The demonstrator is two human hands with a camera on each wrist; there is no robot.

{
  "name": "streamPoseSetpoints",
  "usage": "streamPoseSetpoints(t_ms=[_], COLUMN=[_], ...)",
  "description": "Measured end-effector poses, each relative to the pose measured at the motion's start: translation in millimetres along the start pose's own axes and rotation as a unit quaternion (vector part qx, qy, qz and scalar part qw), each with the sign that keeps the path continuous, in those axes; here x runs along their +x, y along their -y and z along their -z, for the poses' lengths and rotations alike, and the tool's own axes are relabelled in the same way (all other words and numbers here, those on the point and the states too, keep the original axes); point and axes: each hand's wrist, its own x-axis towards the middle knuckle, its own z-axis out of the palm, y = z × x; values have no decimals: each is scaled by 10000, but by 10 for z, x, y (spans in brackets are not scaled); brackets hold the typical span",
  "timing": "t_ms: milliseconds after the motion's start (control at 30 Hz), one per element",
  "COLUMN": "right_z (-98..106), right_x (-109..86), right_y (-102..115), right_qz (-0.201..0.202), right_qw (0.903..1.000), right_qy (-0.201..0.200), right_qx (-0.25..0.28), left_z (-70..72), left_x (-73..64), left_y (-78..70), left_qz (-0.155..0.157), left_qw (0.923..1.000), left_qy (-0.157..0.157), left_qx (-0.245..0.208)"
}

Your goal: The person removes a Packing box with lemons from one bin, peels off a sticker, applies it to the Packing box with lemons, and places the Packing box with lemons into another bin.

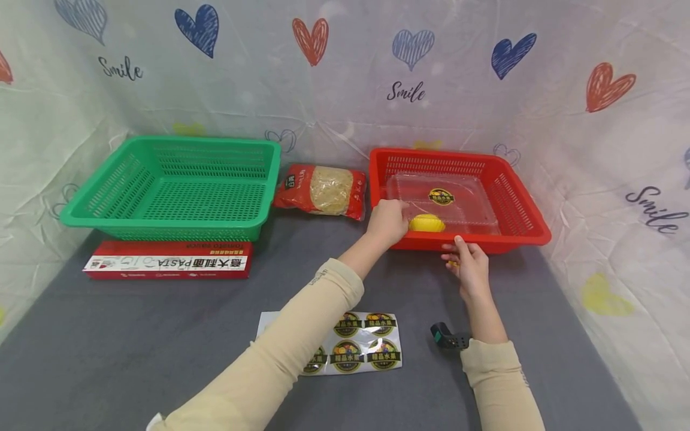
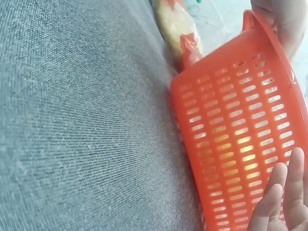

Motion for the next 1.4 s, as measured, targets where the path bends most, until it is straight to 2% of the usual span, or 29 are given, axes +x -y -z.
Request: streamPoseSetpoints(t_ms=[100,533,633,867,1133,1233,1400], right_z=[-10,-39,-42,-37,0,7,14], right_x=[2,14,14,5,-21,-26,-31], right_y=[10,33,39,50,88,105,128], right_qz=[7,-68,-84,-131,-549,-627,-715], right_qw=[10000,10000,10000,9998,9968,9966,9965], right_qy=[-11,7,28,73,278,289,359], right_qx=[-4,-17,2,122,509,439,242], left_z=[3,21,19,-4,-88,-87,-40], left_x=[5,9,7,-25,-85,-108,-147], left_y=[9,13,17,38,60,69,110], left_qz=[-91,-81,-74,-128,-678,-800,-907], left_qw=[9999,9995,9997,9993,9945,9925,9874], left_qy=[-67,-93,-102,-123,-303,-218,108], left_qx=[61,282,215,-332,-745,-898,-1290])
